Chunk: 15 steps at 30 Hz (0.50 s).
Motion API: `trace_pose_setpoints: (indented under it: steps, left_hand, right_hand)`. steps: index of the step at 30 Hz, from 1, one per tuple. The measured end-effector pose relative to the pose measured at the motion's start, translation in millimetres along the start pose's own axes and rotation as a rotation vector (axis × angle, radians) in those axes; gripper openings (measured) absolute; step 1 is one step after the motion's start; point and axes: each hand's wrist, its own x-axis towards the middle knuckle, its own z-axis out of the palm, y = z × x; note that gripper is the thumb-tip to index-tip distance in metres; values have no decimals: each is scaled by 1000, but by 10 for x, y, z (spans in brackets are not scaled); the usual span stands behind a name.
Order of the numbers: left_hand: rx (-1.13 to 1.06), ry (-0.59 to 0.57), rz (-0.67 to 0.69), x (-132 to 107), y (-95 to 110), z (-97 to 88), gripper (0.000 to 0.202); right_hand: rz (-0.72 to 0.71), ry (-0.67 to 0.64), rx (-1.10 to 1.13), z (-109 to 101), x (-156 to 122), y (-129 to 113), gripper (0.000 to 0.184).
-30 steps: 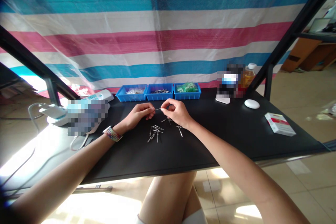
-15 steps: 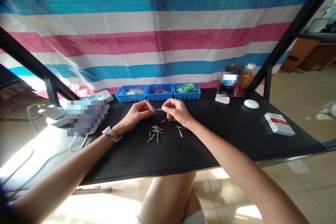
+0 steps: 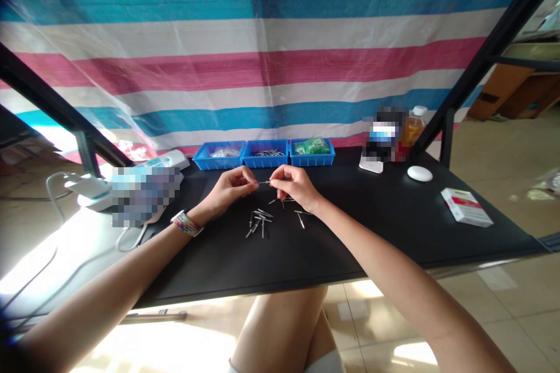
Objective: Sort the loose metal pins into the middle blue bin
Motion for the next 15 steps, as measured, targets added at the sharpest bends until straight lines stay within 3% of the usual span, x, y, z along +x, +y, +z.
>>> trace_pose_setpoints:
  steps: [8, 15]
  left_hand:
    - [-2, 4, 11, 1, -10, 0, 38]
    - [-3, 5, -2, -4, -7, 12, 38]
  right_hand:
    - [43, -1, 32, -7, 2, 21, 29]
    - [-3, -8, 48, 0, 13, 58, 30]
